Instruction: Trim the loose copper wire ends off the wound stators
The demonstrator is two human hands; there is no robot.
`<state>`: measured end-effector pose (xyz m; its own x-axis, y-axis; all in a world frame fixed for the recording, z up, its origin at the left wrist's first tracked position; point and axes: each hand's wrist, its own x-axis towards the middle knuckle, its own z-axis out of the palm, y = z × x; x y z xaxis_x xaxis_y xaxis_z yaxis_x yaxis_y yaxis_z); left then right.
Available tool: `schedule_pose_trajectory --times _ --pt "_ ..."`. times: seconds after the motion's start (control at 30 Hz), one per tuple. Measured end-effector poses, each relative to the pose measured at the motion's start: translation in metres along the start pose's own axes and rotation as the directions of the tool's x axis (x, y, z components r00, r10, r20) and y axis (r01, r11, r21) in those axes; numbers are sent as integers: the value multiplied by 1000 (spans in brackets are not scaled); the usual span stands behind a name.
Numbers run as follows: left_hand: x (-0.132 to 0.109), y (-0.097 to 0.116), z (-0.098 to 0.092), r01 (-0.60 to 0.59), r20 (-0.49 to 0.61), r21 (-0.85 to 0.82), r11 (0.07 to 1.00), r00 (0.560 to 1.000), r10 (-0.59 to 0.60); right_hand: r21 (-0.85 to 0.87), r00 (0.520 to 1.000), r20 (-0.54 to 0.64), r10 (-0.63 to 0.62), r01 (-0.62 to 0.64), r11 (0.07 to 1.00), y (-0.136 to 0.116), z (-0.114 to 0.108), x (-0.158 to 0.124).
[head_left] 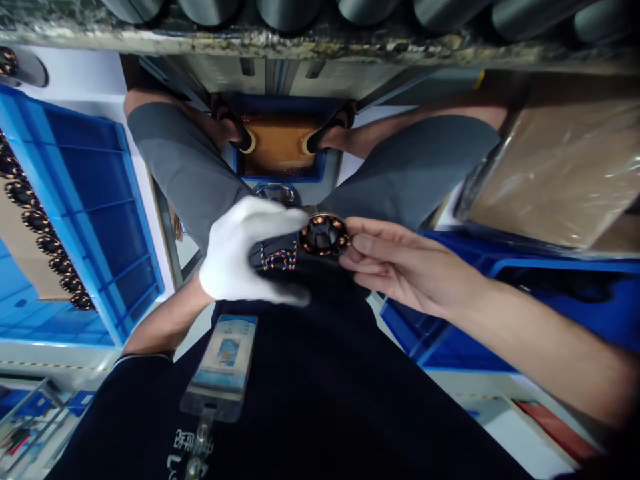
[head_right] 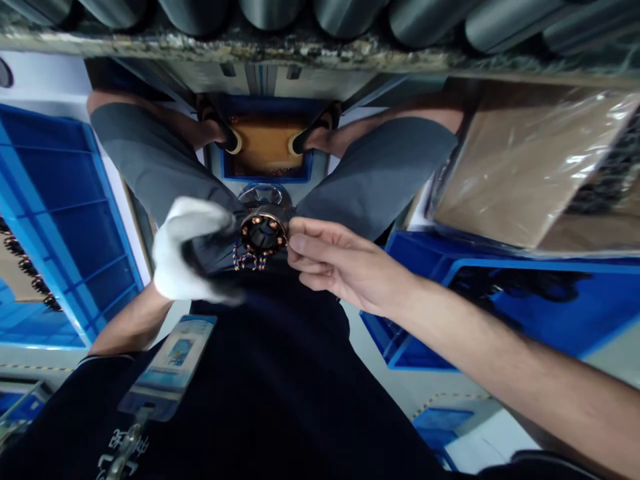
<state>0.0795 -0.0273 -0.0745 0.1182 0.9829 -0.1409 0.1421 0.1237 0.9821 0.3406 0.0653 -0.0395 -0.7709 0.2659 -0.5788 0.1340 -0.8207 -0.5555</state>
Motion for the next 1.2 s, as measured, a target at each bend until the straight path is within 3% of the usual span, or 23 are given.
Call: schedule_pose_trajectory --times 0.07,0.13,0.17,0.2,0.27,0.3,0.33,0.37,0.4,0.47,0.53,0.57,0.6,0.67,0.73,0.77,0.83,0.9,0.97,1.03,1.07,1.13,1.2 --pt "13 -2 9 -253 47 232 939 967 249 -42 1000 9 6 -6 999 3 -1 -3" --pt "25 -4 21 -244 160 226 943 964 212 -423 993 43 -113 120 898 -5 -2 -7" --pt "30 -4 27 -164 211 172 971 969 127 -643 976 97 -193 209 737 -12 -4 -10" --pt "32 -3 33 -65 276 111 992 961 32 -809 949 178 -260 291 510 -20 -6 -13" --pt "31 3 40 110 432 25 994 895 -110 -924 884 343 -318 379 56 -34 -12 -21" --pt "29 6 41 152 460 24 988 876 -146 -918 858 394 -330 387 -89 -40 -16 -26" --pt "26 11 41 145 433 58 988 888 -156 -912 846 409 -343 375 -164 -44 -20 -30" --pt "25 15 39 103 368 128 986 919 -144 -918 844 396 -362 359 -168 -47 -24 -33" --pt "24 19 38 21 296 229 973 951 -90 -935 858 351 -376 339 -100 -48 -28 -36" --pt "25 25 34 -210 250 435 876 962 106 -922 927 215 -309 296 248 -48 -34 -37" --pt "31 30 31 -357 307 504 786 925 223 -730 990 134 -54 136 669 -43 -38 -31" --pt "35 32 31 -380 330 507 773 915 233 -591 986 137 94 5 807 -39 -38 -28" --pt "39 34 30 -387 338 504 772 911 235 -460 963 160 216 -121 880 -35 -37 -24" --pt "43 36 29 -385 334 496 779 912 238 -307 934 188 305 -239 921 -28 -32 -18" --pt "43 37 28 -367 324 473 801 918 229 -345 963 171 208 -139 928 -25 -24 -17" --pt "42 38 28 -309 299 450 838 936 184 -466 985 138 107 -31 884 -26 -20 -18" --pt "38 39 28 -139 310 362 922 951 22 -759 987 104 -122 158 631 -33 -14 -23" --pt "34 41 29 17 396 266 964 910 -125 -914 942 159 -295 254 316 -44 -13 -28" --pt "32 43 29 61 392 256 965 906 -161 -930 898 246 -366 325 173 -56 -18 -32" --pt "32 46 27 -41 276 355 934 959 -63 -909 908 228 -352 328 258 -62 -26 -33" --pt "33 48 26 -108 230 422 900 973 9 -872 940 181 -290 290 395 -63 -30 -33" --pt "38 54 25 -239 240 499 833 962 132 -667 994 113 4 73 742 -57 -32 -32" --pt "41 61 25 -320 279 482 816 939 203 -398 940 200 277 -181 899 -45 -29 -29"
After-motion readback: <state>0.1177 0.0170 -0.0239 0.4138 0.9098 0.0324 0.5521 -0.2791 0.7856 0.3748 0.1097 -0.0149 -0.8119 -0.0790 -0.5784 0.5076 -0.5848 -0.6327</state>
